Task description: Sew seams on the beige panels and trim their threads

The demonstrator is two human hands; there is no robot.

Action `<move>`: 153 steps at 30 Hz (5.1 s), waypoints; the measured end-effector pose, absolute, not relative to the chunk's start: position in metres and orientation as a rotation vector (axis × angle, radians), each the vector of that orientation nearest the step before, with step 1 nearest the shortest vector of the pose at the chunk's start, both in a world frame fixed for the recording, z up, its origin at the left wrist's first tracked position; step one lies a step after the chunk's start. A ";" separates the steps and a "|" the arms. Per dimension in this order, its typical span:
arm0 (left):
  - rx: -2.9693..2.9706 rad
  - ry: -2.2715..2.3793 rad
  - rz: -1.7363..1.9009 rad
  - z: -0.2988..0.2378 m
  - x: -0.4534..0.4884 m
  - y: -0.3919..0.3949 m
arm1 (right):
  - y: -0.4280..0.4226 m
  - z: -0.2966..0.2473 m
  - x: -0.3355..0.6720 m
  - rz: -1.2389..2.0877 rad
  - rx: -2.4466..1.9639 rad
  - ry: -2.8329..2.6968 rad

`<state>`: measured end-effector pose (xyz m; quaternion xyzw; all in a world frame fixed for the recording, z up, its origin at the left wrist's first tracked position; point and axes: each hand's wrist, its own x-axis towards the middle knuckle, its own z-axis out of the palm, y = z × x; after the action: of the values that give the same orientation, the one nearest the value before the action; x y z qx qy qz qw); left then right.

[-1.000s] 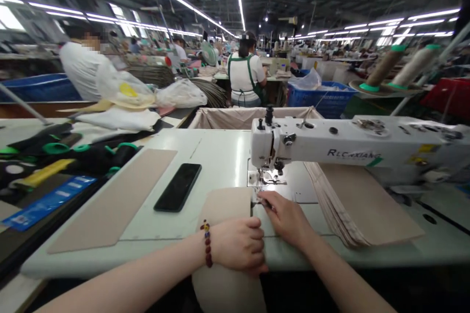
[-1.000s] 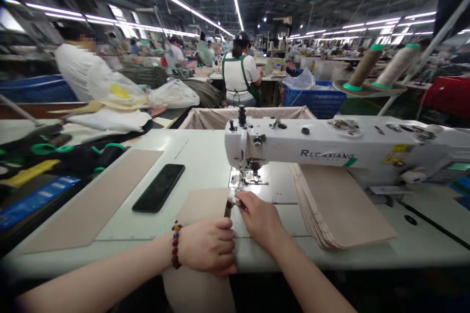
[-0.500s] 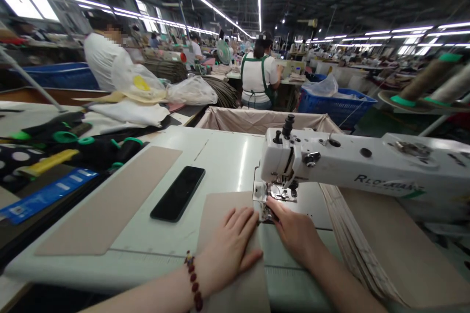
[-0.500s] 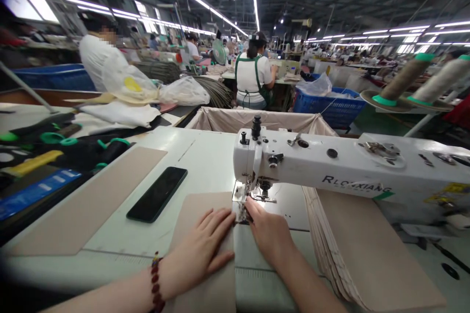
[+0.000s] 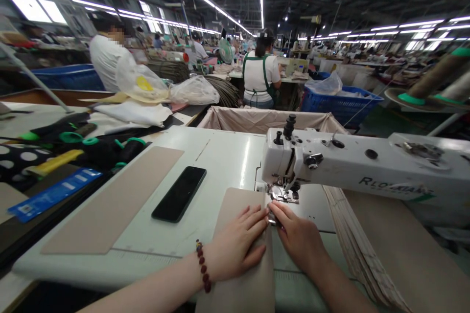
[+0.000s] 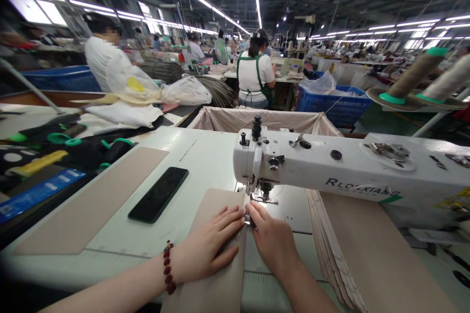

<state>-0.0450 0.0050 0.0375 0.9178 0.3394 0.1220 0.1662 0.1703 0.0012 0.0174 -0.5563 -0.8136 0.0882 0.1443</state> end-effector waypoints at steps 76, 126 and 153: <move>2.619 1.389 0.346 0.040 -0.039 0.036 | 0.000 0.020 0.167 0.176 -1.701 -2.376; 2.578 1.363 0.347 0.032 -0.041 0.041 | 0.002 0.011 0.164 0.057 -1.767 -2.427; 2.539 1.357 0.353 0.031 -0.053 0.048 | -0.001 0.017 0.165 0.056 -1.806 -2.411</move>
<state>-0.0530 0.0477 0.0305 0.8690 0.4644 0.1207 0.1205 0.1647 -0.0011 0.0172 -0.5982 -0.7986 0.0185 0.0645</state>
